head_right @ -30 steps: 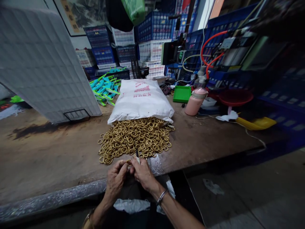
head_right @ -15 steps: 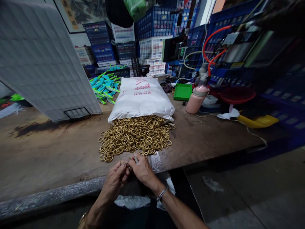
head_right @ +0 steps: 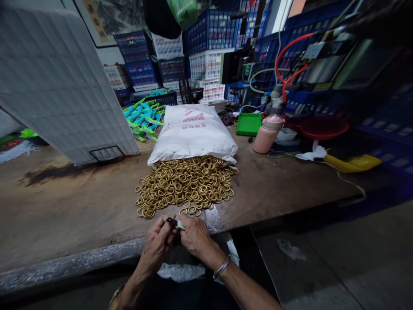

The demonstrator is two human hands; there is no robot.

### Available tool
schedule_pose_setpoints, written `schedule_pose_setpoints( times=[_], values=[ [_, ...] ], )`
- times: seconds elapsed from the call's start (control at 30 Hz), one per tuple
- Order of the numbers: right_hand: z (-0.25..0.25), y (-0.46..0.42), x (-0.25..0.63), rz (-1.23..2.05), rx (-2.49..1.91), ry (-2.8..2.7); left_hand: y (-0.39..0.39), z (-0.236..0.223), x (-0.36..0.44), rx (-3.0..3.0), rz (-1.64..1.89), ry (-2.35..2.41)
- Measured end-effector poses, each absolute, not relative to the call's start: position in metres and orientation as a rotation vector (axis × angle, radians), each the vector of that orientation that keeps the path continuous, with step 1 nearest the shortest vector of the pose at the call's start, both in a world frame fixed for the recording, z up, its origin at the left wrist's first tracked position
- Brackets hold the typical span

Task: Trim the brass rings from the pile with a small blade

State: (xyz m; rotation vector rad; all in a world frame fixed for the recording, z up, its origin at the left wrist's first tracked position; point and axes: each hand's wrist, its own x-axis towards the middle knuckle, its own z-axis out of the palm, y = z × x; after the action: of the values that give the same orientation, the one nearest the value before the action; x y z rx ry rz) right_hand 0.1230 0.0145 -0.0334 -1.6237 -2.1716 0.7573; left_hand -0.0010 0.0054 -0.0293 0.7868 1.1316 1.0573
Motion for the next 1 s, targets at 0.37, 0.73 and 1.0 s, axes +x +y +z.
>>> schedule_pose_setpoints(
  times=[0.37, 0.73, 1.0],
  values=[
    [-0.041, 0.026, 0.132, 0.531, -1.879, -2.12, -0.012, -0.012, -0.008, 0.723, 1.03, 0.99],
    [-0.038, 0.032, 0.118, 0.352, -1.969, -2.139, -0.006, -0.029, -0.02, 0.447, 1.11, 0.848],
    [-0.04, 0.038, 0.112, 0.357, -1.993, -2.142, 0.0, -0.034, -0.025, 0.216, 1.086, 0.813]
  ],
)
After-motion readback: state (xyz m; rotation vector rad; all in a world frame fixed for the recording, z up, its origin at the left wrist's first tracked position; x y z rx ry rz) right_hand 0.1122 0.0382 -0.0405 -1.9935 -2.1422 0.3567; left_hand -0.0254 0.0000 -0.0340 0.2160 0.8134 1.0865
